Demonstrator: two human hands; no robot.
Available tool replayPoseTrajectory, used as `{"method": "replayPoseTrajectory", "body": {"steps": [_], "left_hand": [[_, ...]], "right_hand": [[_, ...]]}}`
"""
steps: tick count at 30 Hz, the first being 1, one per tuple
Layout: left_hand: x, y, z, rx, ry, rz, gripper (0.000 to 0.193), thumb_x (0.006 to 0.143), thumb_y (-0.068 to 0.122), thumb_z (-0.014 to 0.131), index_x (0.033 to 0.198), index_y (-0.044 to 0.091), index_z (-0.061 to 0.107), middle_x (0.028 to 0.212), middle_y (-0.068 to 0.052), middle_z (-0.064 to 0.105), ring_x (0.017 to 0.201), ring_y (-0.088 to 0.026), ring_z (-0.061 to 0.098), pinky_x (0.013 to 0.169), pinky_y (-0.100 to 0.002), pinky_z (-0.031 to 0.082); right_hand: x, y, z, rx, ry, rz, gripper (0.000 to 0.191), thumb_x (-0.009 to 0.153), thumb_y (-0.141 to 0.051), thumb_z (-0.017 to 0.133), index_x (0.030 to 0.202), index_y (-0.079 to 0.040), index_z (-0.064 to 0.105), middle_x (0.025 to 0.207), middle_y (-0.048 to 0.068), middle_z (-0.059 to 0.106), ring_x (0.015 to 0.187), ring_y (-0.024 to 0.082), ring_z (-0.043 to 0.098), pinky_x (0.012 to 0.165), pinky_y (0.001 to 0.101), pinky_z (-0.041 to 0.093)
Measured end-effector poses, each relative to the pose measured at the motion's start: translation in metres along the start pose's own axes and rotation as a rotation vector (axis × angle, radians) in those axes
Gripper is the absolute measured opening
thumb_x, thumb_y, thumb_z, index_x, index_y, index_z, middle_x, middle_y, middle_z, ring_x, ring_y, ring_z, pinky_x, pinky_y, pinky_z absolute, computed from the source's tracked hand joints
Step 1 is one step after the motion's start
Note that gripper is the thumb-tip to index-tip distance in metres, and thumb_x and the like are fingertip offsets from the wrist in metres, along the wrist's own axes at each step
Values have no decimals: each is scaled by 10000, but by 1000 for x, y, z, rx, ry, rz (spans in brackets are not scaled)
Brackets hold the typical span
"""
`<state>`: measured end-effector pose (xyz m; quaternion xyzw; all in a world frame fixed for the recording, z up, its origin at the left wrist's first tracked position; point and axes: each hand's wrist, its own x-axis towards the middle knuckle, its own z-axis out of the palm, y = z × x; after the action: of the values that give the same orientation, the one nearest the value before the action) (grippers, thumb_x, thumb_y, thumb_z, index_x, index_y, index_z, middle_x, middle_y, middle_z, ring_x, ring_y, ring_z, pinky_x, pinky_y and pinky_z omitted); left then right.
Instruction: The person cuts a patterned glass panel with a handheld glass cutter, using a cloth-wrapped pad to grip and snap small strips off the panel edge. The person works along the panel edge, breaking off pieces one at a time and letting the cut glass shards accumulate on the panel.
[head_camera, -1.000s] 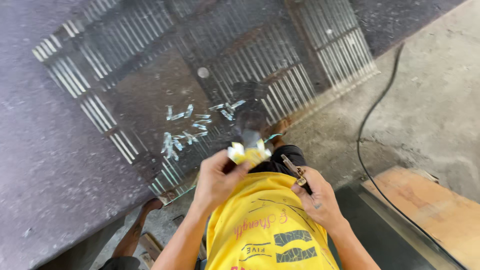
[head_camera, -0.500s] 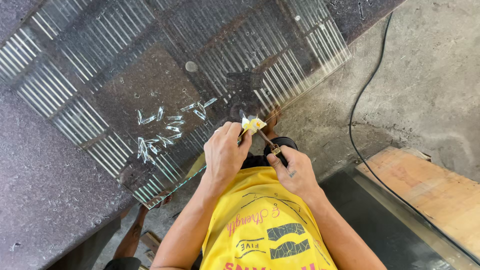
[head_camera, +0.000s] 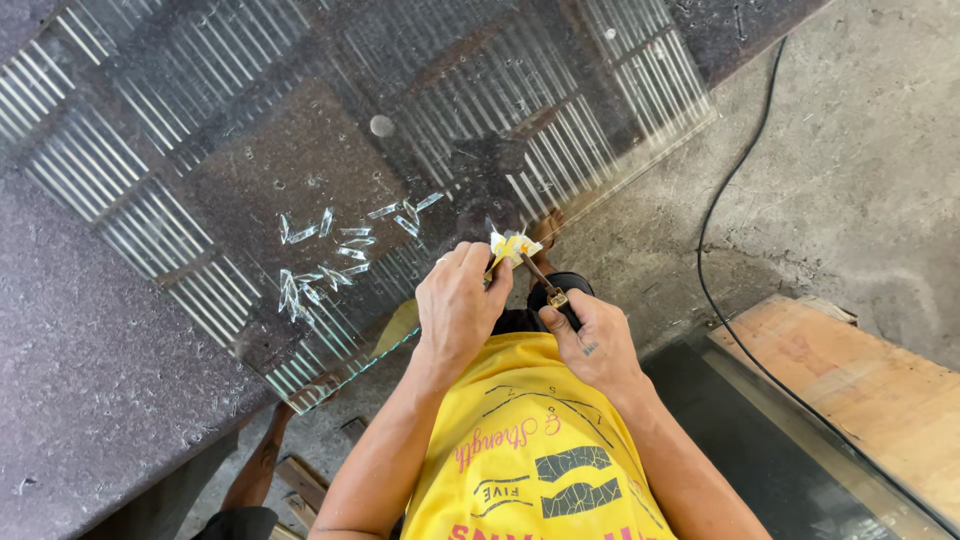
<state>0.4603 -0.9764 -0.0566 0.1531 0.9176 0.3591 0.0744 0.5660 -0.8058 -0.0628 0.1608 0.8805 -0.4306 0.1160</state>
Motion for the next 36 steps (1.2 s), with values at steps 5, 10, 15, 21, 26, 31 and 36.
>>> {"method": "replayPoseTrajectory", "body": {"steps": [5, 10, 15, 21, 26, 31, 36], "left_hand": [[0, -1, 2, 11, -8, -6, 259, 905, 221, 744, 809, 61, 565, 786, -98, 602, 725, -312, 624, 633, -441, 494], [0, -1, 1, -5, 6, -6, 252, 897, 226, 745, 816, 63, 571, 800, -97, 610, 729, -316, 625, 630, -442, 493], [-1, -2, 0, 4, -3, -5, 266, 913, 233, 745, 815, 61, 567, 802, -97, 602, 740, -315, 622, 633, -440, 492], [-2, -2, -1, 9, 1, 13, 273, 918, 231, 745, 815, 57, 562, 809, -97, 597, 749, -315, 620, 635, -440, 490], [-1, -1, -2, -2, 4, 32, 261, 924, 226, 740, 823, 59, 566, 814, -97, 600, 752, -315, 621, 638, -444, 489], [-14, 7, -5, -5, -28, 62, 244, 904, 213, 754, 810, 68, 582, 796, -102, 609, 745, -329, 628, 619, -452, 484], [-42, 17, -13, -311, -125, -3, 216, 906, 177, 781, 865, 41, 619, 784, -118, 612, 693, -323, 615, 602, -392, 482]], "right_hand": [[0, -4, -1, -17, 9, 11, 372, 943, -345, 723, 829, -26, 569, 699, 173, 577, 637, 410, 553, 571, 427, 463], [0, -18, -3, -23, 142, -132, 296, 923, -314, 693, 1059, -52, 675, 829, 186, 634, 752, 425, 634, 626, 445, 501], [9, -12, 4, -52, 52, 14, 327, 876, -267, 768, 1070, -31, 652, 918, 225, 682, 844, 457, 659, 686, 471, 521], [11, 12, 14, 3, -18, 64, 191, 875, -164, 755, 1001, -40, 682, 843, 220, 694, 825, 456, 655, 676, 468, 517], [14, 21, 19, 49, -8, 56, 176, 871, -142, 746, 994, -32, 683, 801, 216, 681, 780, 442, 658, 651, 455, 519], [-4, 11, 10, 75, 42, 14, 199, 876, -146, 763, 1019, -36, 678, 860, 194, 701, 805, 421, 686, 660, 435, 540], [-49, -6, -26, -42, 198, -62, 403, 719, -212, 836, 933, 6, 573, 876, 172, 559, 709, 389, 591, 608, 428, 481]]}}
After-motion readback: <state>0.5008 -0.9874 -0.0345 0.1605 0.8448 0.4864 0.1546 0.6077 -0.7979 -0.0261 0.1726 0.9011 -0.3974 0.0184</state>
